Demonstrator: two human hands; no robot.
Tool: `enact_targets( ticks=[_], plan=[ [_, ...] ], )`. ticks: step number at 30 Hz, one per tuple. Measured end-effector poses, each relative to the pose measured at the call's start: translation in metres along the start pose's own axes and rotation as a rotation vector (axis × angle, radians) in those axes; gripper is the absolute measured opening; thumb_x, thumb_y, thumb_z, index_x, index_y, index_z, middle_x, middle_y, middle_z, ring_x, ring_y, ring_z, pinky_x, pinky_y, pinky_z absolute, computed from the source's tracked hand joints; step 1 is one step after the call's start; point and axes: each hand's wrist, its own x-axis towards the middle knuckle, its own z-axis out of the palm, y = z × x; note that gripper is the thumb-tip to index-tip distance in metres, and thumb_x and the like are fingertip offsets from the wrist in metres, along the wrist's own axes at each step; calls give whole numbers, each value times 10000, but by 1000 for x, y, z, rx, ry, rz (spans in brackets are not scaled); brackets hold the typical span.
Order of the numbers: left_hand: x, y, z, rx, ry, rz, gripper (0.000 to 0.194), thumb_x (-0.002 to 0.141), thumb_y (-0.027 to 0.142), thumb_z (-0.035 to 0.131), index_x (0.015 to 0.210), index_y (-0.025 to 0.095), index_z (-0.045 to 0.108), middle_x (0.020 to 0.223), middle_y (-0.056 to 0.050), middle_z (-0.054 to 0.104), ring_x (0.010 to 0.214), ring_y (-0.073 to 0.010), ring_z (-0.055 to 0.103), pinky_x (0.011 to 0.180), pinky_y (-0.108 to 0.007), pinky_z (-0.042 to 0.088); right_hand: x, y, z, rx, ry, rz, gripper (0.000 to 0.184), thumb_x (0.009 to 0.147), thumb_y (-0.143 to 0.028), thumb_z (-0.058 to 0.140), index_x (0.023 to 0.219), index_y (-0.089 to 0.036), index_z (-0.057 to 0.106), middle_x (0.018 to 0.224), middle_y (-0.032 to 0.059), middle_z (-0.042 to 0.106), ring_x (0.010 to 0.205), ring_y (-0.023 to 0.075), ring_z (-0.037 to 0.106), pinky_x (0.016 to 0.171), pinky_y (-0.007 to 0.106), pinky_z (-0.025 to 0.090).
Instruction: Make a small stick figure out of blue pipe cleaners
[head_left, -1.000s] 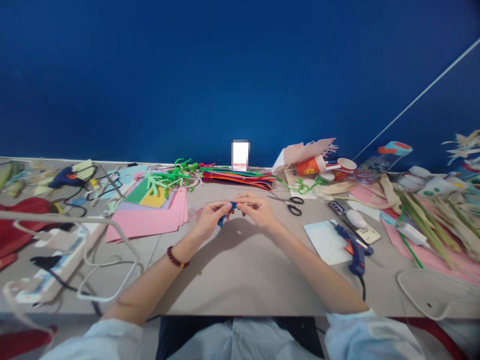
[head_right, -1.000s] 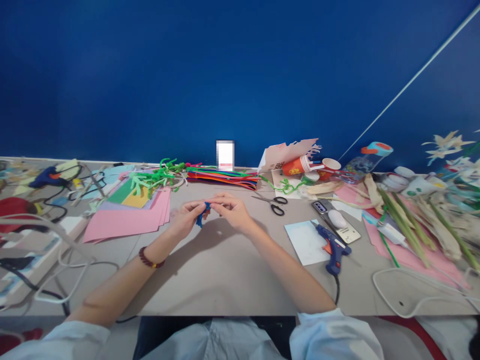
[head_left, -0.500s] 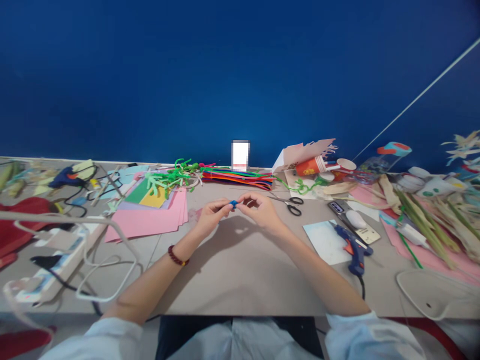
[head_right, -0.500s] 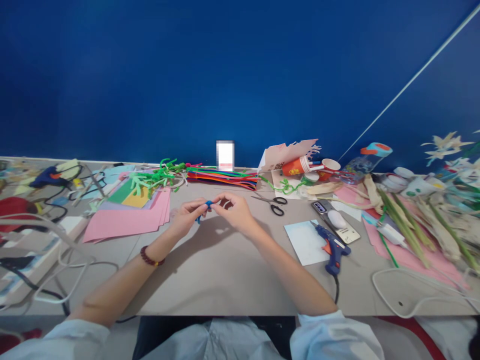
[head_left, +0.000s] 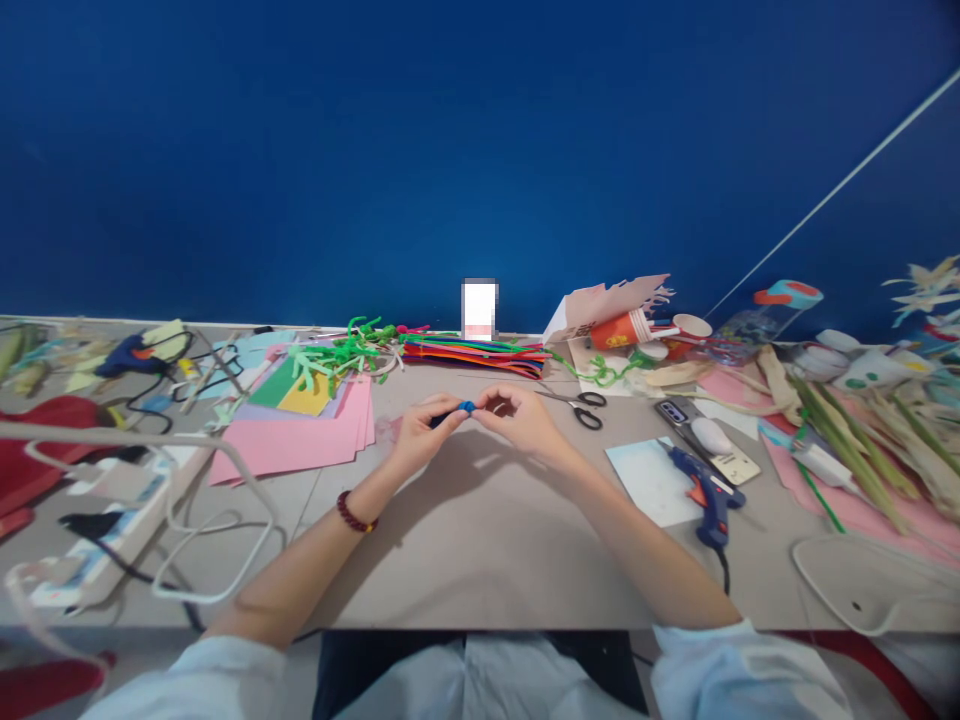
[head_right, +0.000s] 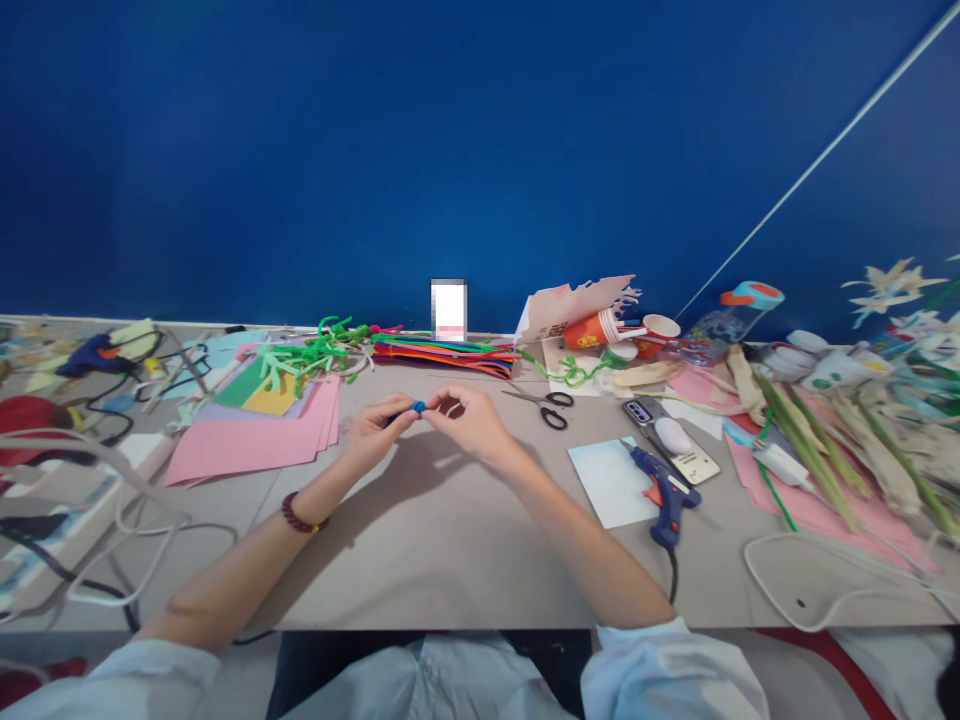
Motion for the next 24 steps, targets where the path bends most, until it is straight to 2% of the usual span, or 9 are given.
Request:
enact_targets(
  ticks=[5,10,16,20,24],
  plan=[
    [-1,0,-1,-2,-35,-47,247,797,389,620,741,166,709,733,-52,624,663,-140,539,629,-269,429,1,-2,-7,-3,-105,-2,138,746,-311,642,787,-186,603,761,1,612,656,116,538,614,251,425],
    [0,3,-2,-19,-148,-109,360,813,437,579,600,155,650,631,-32,567,613,-127,492,602,-256,382,4,-9,-17,-215,-161,-212,69,780,-208,599,715,-189,612,818,28,614,778,143,559,668,259,428],
    [0,6,-2,-15,-281,-230,417,805,482,563,568,143,612,598,-10,525,549,-99,415,534,-238,312,5,-7,-25,-389,-304,-280,99,813,-135,534,781,-186,613,824,28,601,782,143,545,676,251,414],
    [1,8,0,7,-293,-305,448,796,513,552,540,145,568,533,11,470,504,-88,365,494,-232,268,2,-4,-24,-528,-329,-308,159,839,-105,456,819,-184,593,834,32,586,756,143,524,686,255,398],
    [0,9,2,52,-271,-266,462,811,512,523,531,145,543,530,17,461,513,-89,377,523,-234,295,0,-5,-21,-619,-314,-269,154,854,-116,429,826,-193,559,836,38,585,743,153,516,662,255,382]
  ],
)
